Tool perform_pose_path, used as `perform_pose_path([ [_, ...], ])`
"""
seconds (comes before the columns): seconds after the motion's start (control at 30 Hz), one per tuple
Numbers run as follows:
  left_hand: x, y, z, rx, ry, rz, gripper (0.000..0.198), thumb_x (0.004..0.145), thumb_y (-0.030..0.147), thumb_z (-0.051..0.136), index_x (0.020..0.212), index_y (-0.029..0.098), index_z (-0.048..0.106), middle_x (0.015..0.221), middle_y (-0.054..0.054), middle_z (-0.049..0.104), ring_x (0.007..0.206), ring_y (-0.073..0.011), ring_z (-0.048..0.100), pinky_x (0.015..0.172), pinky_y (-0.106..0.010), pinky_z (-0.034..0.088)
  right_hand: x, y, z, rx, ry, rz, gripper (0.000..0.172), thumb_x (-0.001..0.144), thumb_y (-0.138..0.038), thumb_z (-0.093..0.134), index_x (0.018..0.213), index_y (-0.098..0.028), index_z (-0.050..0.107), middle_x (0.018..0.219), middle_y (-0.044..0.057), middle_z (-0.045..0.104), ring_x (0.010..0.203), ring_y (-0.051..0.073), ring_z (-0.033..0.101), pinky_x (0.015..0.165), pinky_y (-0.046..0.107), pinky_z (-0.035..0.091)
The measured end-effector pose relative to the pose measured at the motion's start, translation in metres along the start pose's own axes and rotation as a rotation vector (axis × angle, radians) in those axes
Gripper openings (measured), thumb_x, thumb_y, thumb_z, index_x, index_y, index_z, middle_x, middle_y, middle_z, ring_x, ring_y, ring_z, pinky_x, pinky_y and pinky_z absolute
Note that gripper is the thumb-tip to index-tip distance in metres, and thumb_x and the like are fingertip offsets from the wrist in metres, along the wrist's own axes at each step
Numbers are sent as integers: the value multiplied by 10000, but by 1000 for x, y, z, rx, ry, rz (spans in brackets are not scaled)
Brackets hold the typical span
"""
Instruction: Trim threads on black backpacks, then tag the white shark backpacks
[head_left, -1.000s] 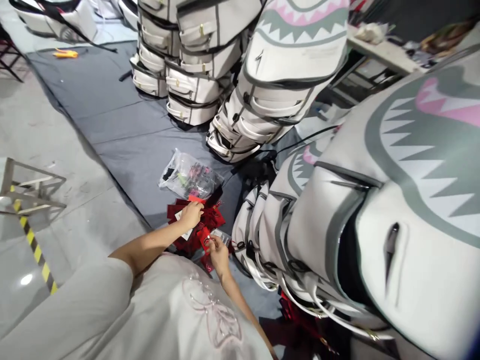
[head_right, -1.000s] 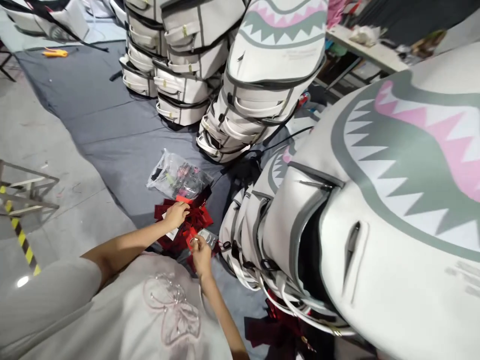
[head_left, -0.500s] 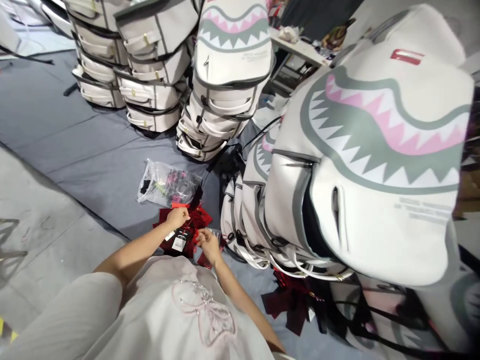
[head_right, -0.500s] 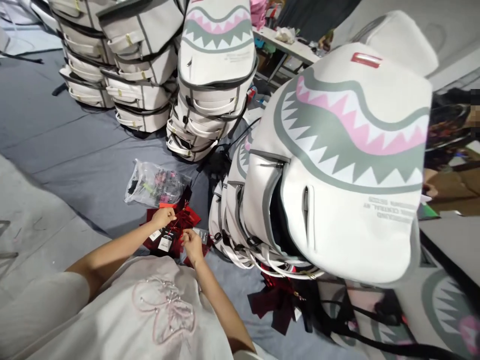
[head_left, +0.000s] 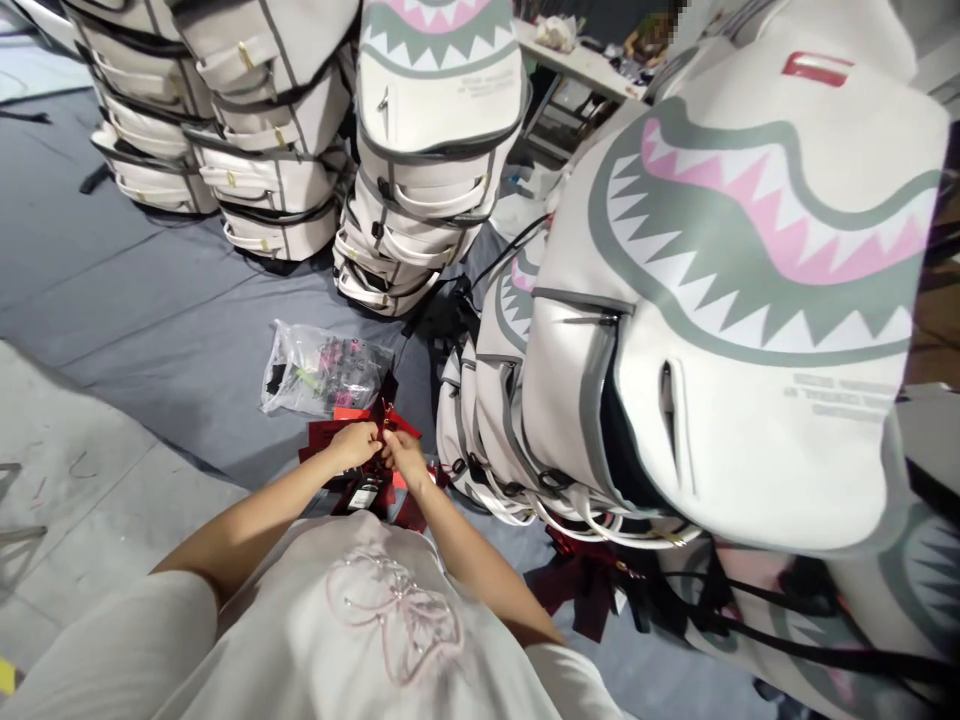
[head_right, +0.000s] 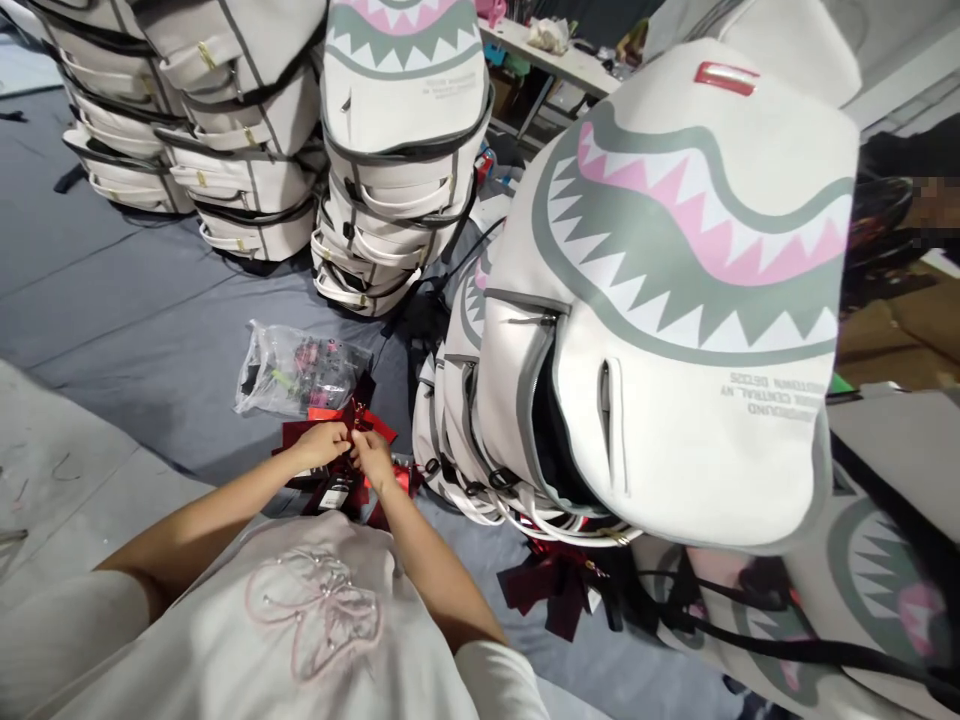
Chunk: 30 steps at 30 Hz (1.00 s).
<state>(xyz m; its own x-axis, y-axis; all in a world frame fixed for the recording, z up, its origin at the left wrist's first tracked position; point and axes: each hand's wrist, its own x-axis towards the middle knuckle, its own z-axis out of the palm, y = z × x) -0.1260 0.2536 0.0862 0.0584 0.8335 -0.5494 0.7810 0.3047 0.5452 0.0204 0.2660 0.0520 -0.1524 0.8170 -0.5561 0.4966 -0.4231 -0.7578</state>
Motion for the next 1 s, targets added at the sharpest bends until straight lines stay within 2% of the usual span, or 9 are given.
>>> perform_pose_path([
  [0.1, -12, 10, 1, 75, -79, 10, 272, 960, 399, 599, 951, 134, 655, 895, -24, 673, 804, -142, 643, 783, -339, 555, 15, -13, 4, -87, 67, 44, 362, 931, -458, 618, 731, -157, 610, 627, -40, 600, 539, 102, 547, 585, 251, 468],
  [0.2, -26, 12, -3, 154, -93, 2, 220, 963, 347, 584, 917, 145, 659, 866, -19, 676, 781, -141, 630, 772, -327, 527, 19, -16, 8, -155, 117, 95, 369, 936, -462, 629, 734, -153, 618, 682, -26, 619, 611, 114, 573, 660, 283, 498],
  [0.3, -35, 8, -11, 228, -64, -6, 145, 944, 228, 536, 901, 186, 668, 867, -26, 698, 808, -161, 640, 743, -295, 464, 17, -15, 13, -182, 120, 122, 369, 953, -482, 599, 796, -152, 643, 756, -4, 657, 673, 128, 607, 708, 306, 517],
  [0.37, -38, 6, -16, 274, -54, -1, 166, 913, 183, 514, 860, 213, 668, 838, -30, 706, 822, -180, 652, 712, -277, 420, 14, -15, 17, -194, 115, 131, 374, 960, -491, 587, 817, -151, 651, 791, 6, 673, 710, 136, 625, 738, 319, 525],
  [0.57, -42, 6, -23, 367, -87, 20, 155, 887, 204, 521, 809, 228, 653, 800, -41, 712, 814, -208, 670, 674, -266, 383, 4, -15, 17, -231, 111, 163, 384, 989, -483, 542, 843, -149, 662, 835, 22, 689, 798, 160, 658, 832, 369, 535],
  [0.73, -46, 3, -24, 397, -122, 44, 156, 898, 198, 521, 845, 211, 667, 845, -60, 726, 826, -212, 677, 687, -282, 404, 1, -12, 13, -266, 140, 194, 356, 982, -473, 554, 889, -151, 675, 936, 47, 706, 900, 180, 664, 887, 398, 526],
  [0.87, -45, 1, -22, 404, -131, 41, 173, 946, 232, 525, 895, 168, 677, 869, -67, 713, 836, -193, 666, 774, -328, 475, 0, -10, 13, -274, 178, 190, 344, 988, -453, 549, 873, -155, 676, 958, 58, 710, 946, 188, 662, 917, 408, 516],
  [1.0, -42, 5, -18, 374, -118, -4, 195, 970, 313, 566, 963, 151, 674, 912, -41, 702, 880, -174, 662, 858, -372, 517, -2, -4, 11, -227, 176, 144, 317, 975, -439, 578, 876, -151, 666, 914, 50, 705, 884, 175, 668, 834, 361, 536],
])
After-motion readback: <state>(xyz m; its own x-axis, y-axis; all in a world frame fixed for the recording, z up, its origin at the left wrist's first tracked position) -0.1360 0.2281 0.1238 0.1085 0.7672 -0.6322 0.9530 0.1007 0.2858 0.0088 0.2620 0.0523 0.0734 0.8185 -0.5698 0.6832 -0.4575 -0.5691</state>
